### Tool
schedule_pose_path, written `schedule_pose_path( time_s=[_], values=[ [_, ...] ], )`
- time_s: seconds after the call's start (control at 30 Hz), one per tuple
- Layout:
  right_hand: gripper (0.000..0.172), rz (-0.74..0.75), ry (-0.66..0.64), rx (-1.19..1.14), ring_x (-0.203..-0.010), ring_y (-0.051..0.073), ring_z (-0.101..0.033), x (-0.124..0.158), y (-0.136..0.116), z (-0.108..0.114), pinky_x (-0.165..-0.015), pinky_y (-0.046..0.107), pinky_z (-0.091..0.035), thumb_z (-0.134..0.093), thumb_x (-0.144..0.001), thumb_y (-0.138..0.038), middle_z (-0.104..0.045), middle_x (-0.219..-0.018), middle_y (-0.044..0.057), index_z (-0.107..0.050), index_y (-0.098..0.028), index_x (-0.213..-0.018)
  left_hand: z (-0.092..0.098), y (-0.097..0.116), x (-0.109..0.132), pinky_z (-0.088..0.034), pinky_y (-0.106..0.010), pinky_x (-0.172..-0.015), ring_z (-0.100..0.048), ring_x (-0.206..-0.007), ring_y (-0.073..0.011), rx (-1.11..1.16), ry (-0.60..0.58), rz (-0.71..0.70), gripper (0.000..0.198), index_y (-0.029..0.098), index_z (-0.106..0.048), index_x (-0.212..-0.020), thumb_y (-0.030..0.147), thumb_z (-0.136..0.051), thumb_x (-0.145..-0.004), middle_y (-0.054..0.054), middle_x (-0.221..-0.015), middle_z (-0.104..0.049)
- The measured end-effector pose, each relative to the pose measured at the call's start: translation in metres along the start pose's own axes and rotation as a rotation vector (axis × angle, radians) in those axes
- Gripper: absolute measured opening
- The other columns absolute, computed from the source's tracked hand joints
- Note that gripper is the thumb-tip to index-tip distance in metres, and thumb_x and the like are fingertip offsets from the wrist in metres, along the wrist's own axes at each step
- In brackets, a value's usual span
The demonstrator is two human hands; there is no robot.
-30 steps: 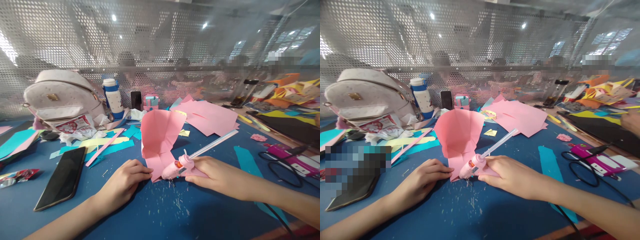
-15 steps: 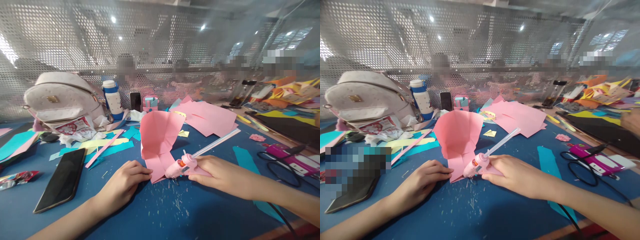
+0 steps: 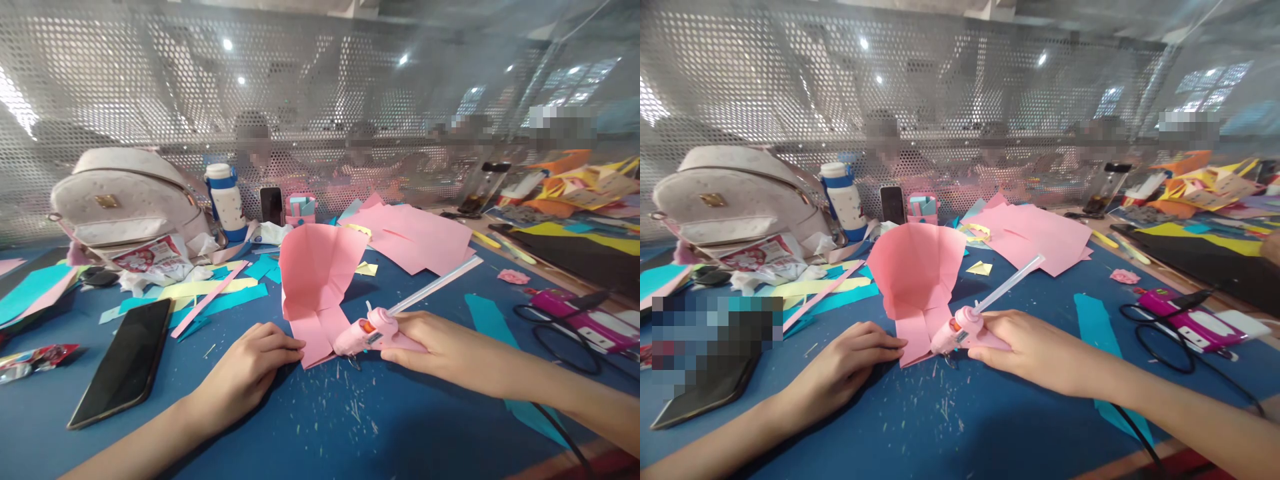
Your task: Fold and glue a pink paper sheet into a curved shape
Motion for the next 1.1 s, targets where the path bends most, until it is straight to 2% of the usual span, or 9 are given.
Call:
schedule_pose_path(
  time_s=[0.1, 0.17, 0.23, 0.3, 0.5, 0.63, 0.83, 1.1],
  values=[
    [0.031, -0.064, 0.041, -0.029, -0.107, 0.022, -0.062, 0.003, 0.016, -0.001, -0.099, 0.032, -0.045, -0.051, -0.093, -0.033, -0.07, -0.113, 0.001, -0.068, -0.027, -0.119, 0.0, 0.0, 0.0, -0.046, -0.04, -0.088, -0.055, -0.107, -0.0215, -0.006, -0.001, 0.004, 0.053, 0.021, -0.057, -0.126, -0.007, -0.037, -0.086, -0.006, -0.126, -0.065],
    [0.033, -0.181, 0.077, -0.029, -0.085, 0.02, -0.064, 0.007, 0.037, -0.001, -0.078, 0.029, -0.051, -0.052, -0.093, -0.045, -0.071, -0.094, 0.003, -0.072, -0.023, -0.106, 0.0, 0.0, 0.0, -0.046, -0.04, -0.088, -0.055, -0.108, -0.0213, -0.01, 0.0, 0.001, 0.052, 0.021, -0.056, -0.127, -0.006, -0.037, -0.087, -0.006, -0.126, -0.065],
    [0.042, -0.297, 0.1, -0.043, -0.066, 0.016, -0.058, 0.013, 0.059, -0.003, -0.057, 0.024, -0.047, -0.05, -0.091, -0.056, -0.066, -0.079, 0.003, -0.073, -0.021, -0.096, 0.0, 0.001, 0.0, -0.046, -0.04, -0.088, -0.055, -0.108, -0.0215, -0.011, -0.001, -0.001, 0.052, 0.022, -0.056, -0.127, -0.006, -0.037, -0.087, -0.005, -0.126, -0.065],
    [0.048, -0.35, 0.111, -0.072, -0.061, 0.014, -0.051, 0.016, 0.071, -0.004, -0.05, 0.022, -0.04, -0.05, -0.089, -0.061, -0.06, -0.075, 0.003, -0.073, -0.019, -0.094, 0.0, 0.001, 0.0, -0.046, -0.04, -0.089, -0.055, -0.108, -0.0216, -0.012, -0.003, 0.001, 0.052, 0.022, -0.057, -0.126, -0.006, -0.038, -0.087, -0.005, -0.126, -0.065],
    [0.053, -0.348, 0.131, -0.148, -0.055, 0.01, -0.039, 0.014, 0.074, -0.001, -0.046, 0.021, -0.03, -0.049, -0.089, -0.064, -0.043, -0.064, -0.002, -0.07, -0.015, -0.09, -0.001, 0.0, 0.0, -0.047, -0.04, -0.089, -0.055, -0.108, -0.0215, -0.025, -0.006, 0.006, 0.052, 0.022, -0.058, -0.127, -0.005, -0.037, -0.087, -0.006, -0.125, -0.066],
    [0.055, -0.347, 0.141, -0.202, -0.051, 0.009, -0.036, 0.011, 0.075, -0.002, -0.045, 0.021, -0.028, -0.05, -0.087, -0.065, -0.039, -0.061, -0.003, -0.068, -0.014, -0.092, -0.001, 0.0, 0.0, -0.048, -0.041, -0.088, -0.056, -0.108, -0.0223, -0.036, -0.008, 0.008, 0.05, 0.021, -0.059, -0.126, -0.002, -0.036, -0.089, -0.008, -0.124, -0.066],
    [0.052, -0.326, 0.172, -0.133, -0.056, 0.011, -0.039, 0.015, 0.073, 0.005, -0.045, 0.021, -0.031, -0.05, -0.088, -0.064, -0.043, -0.066, -0.001, -0.07, -0.016, -0.091, 0.0, 0.002, -0.001, -0.047, -0.042, -0.089, -0.056, -0.108, -0.0231, -0.051, -0.031, 0.03, 0.05, 0.022, -0.056, -0.128, -0.001, -0.035, -0.089, -0.009, -0.123, -0.065],
    [0.046, -0.315, 0.189, -0.018, -0.058, 0.015, -0.051, 0.032, 0.061, 0.014, -0.048, 0.024, -0.042, -0.052, -0.087, -0.058, -0.06, -0.072, 0.004, -0.072, -0.017, -0.089, -0.005, 0.017, -0.009, -0.044, -0.041, -0.09, -0.053, -0.108, -0.0239, -0.162, -0.058, -0.003, 0.041, 0.019, -0.051, -0.129, 0.005, -0.033, -0.095, -0.009, -0.126, -0.061]
  ],
)
Point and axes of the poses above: each hand's wrist, its own x-axis away from the middle knuckle, its own z-axis out of the back of the hand, y = z × x, the point moved 9 cm from there along -x, towards the middle knuckle
